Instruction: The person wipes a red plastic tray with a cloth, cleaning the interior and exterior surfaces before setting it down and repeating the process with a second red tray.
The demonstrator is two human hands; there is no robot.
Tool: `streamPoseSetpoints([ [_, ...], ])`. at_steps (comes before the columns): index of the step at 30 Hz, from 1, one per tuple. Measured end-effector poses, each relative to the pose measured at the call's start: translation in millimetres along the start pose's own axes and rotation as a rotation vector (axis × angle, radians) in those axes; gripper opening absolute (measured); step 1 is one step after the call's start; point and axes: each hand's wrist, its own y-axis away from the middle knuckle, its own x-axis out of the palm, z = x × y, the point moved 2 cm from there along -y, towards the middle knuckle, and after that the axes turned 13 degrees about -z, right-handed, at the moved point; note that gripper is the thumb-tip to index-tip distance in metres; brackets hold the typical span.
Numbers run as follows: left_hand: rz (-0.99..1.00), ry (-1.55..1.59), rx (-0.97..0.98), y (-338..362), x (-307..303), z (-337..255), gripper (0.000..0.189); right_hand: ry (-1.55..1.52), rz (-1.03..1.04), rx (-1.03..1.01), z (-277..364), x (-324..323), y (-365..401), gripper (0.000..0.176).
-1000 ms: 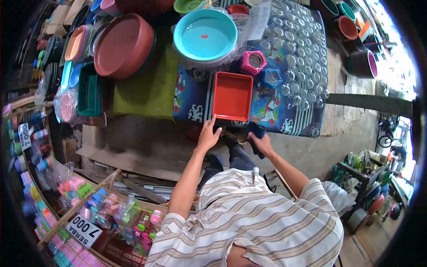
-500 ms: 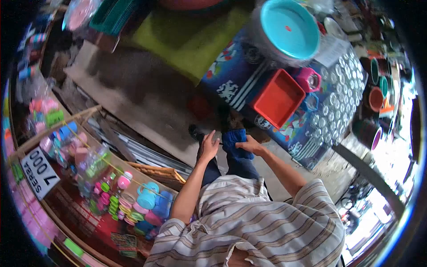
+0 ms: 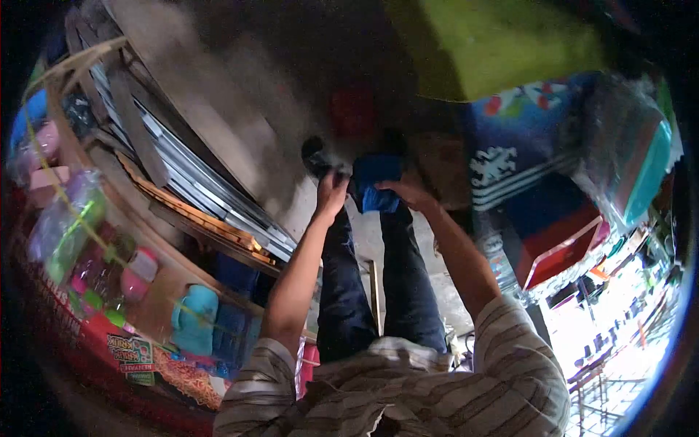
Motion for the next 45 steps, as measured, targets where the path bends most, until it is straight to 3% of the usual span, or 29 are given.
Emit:
streamPoseSetpoints([
  [2, 0.054, -0.009, -0.05, -45.2, 11.1, 4.2, 0.05, 0.009, -0.055, -0.094, 27.3, 11.7, -18.4, 0.101],
  [3, 0.057, -0.004, -0.078, -74.8, 24.2, 23.2, 0.05, 0.019, -0.05, -0.068, 33.6, 13.3, -37.1, 0.101],
  [4, -0.029, -0.006, 0.077, -106.4, 38.1, 44.7, 0.048, 0.007, -0.007, 0.032, 36.8, 14.3, -60.1, 0.109],
  [6, -0.115, -0.006, 0.199, -143.6, 55.3, 64.3, 0.046, 0.006, 0.04, 0.162, 56.7, 19.5, -76.4, 0.117],
  [9, 0.003, 0.293, -0.143, -195.7, 70.7, 63.0, 0.048, 0.046, -0.197, 0.1, 94.7, 18.9, -106.0, 0.12],
  [12, -0.085, 0.285, -0.137, -253.2, 86.2, 92.0, 0.052, 0.208, -0.472, 0.208, 36.7, -15.1, -213.0, 0.121],
  [13, -0.163, 0.242, -0.114, -261.9, 85.6, 82.6, 0.051, 0.445, -0.291, -0.13, 7.0, -37.8, -254.4, 0.122],
  [15, -0.237, 0.196, -0.105, -285.5, 90.0, 95.6, 0.05, 0.668, -0.089, -0.457, 0.3, -39.0, -290.6, 0.123],
  [17, -0.286, -0.19, -0.147, -323.2, 97.8, 129.3, 0.045, 0.278, -0.341, -0.081, 23.3, -28.3, -309.4, 0.121],
  [18, -0.286, -0.189, -0.156, -332.7, 102.9, 144.7, 0.045, 0.142, -0.431, 0.039, 26.1, -23.6, -318.5, 0.12],
  [21, -0.371, -0.087, 0.075, -360.4, 117.7, 187.3, 0.037, 0.38, -0.633, -0.204, 28.1, -18.7, -333.5, 0.115],
  [24, -0.279, 0.024, 0.12, -379.9, 125.8, 203.9, 0.031, 0.379, -0.618, -0.053, 22.2, -20.6, -334.3, 0.102],
  [25, -0.29, -0.091, 0.153, -371.9, 121.9, 183.9, 0.029, 0.669, -0.713, -0.491, 2.3, -30.0, -346.8, 0.095],
  [27, -0.306, -0.204, 0.188, -374.2, 119.8, 175.7, 0.027, 0.949, -0.779, -0.948, 11.8, -24.7, -341.4, 0.089],
  [28, -0.29, -0.187, 0.272, -379.5, 121.2, 178.0, 0.026, 0.901, -0.754, -0.905, 12.5, -24.3, -340.4, 0.088],
  [30, -0.276, -0.167, 0.355, -379.7, 122.8, 177.4, 0.026, 0.617, -0.674, -0.513, 11.2, -24.9, -340.1, 0.087],
  [33, -0.544, -0.052, 0.29, -367.4, 120.6, 175.0, 0.027, 0.4, -0.647, -0.204, 8.6, -26.5, -349.8, 0.084],
  [36, -0.411, -0.195, 0.103, -379.1, 121.7, 186.6, 0.031, 0.225, -0.59, -0.015, 1.8, -29.2, -362.6, 0.082],
  [39, -0.216, -0.295, 0.005, -381.6, 115.0, 189.4, 0.033, -0.047, -0.482, 0.036, -16.0, -23.5, -366.2, 0.084],
  [40, -0.335, -0.394, 0.202, -380.1, 113.4, 194.3, 0.032, 0.149, -0.489, -0.167, -22.1, -15.9, -364.6, 0.087],
  [42, -0.452, -0.486, 0.405, -373.7, 110.4, 192.5, 0.03, 0.347, -0.494, -0.373, -9.0, -7.4, -352.2, 0.091],
  [45, -0.388, -0.279, 0.215, -358.5, 99.8, 178.3, 0.029, 0.197, -0.606, -0.102, 35.2, -9.8, -333.4, 0.096],
])
